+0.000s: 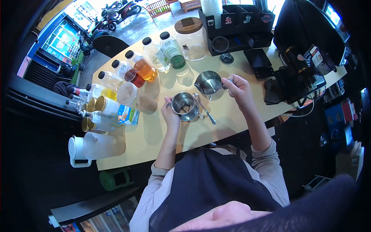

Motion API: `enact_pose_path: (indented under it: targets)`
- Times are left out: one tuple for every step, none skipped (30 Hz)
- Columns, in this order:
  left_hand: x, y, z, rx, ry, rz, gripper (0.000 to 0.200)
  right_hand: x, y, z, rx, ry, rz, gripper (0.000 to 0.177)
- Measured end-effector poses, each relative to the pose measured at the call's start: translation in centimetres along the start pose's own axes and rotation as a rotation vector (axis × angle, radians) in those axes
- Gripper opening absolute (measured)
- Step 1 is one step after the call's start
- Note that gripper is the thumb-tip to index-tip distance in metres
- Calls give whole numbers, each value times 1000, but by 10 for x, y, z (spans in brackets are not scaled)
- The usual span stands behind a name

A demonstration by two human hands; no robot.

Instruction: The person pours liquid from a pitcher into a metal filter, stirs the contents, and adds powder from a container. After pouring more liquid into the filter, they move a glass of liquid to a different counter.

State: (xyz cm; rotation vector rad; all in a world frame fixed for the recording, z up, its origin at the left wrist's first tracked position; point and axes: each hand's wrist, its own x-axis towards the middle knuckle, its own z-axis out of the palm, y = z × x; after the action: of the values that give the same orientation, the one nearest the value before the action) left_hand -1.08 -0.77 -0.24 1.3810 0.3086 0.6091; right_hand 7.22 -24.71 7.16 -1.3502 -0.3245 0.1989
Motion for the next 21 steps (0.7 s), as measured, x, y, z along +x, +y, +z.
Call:
enact_pose_path:
  targets:
    - [0,-2,0,1,3,1,54,0,-6,4,1,-3,0,29]
    - [0,-4,0,1,-3,4,54,0,-13,10,-16,-20,-20,27]
    - [-1,-6,0,1,-9,7,54,1,-19,14,-32,-36,-40,25]
    - [-1,-6,1,-1,-1,-5,55,2,-22,14,-32,-36,-41,25]
    - [-1,-8,0,-1,-1,-4,55,5,-24,13,-102,-81,-37,25]
    - [0,-11,-1,-7,-3,-8,55,7,-25,12,-173,-125,-32,24]
    - [0,-13,-1,-12,-4,-13,55,9,-25,12,-174,-125,-32,24]
    - [-1,-15,-2,-12,-3,-13,55,11,-23,13,-182,-150,-31,24]
    - [-1,-15,-2,-21,2,-17,55,14,-20,13,-190,-176,-30,25]
    - [-2,-16,-2,-30,7,-21,55,16,-14,13,-191,-176,-30,25]
    - [-1,-18,-2,-31,8,-20,55,19,-6,13,-163,-185,-31,25]
    - [0,-20,-3,-47,0,-2,54,21,-4,14,-136,-193,-30,26]
    - [0,-22,-4,-62,-7,16,53,22,-3,14,-136,-196,-30,26]
    - [1,-24,-6,-62,-4,15,53,23,-3,14,-144,-199,-16,26]
    - [1,-25,-7,-51,-24,10,52,24,-3,15,-152,-203,-2,26]
    - [2,-25,-8,-40,-43,5,50,26,-2,15,-151,-208,-1,26]
    - [3,-27,-11,-38,-37,6,50,28,-1,15,-153,-220,-6,26]
    - [4,-28,-12,-47,-63,-28,48,30,-2,17,-156,-233,-11,27]
    - [5,-30,-13,-57,-90,-62,47,30,-5,19,-155,-240,-10,27]
    - [5,-31,-13,-78,-101,-52,46,31,-10,19,-189,-256,-2,26]
    - [5,-31,-14,-79,-95,-52,46,31,-16,22,-223,-271,7,25]
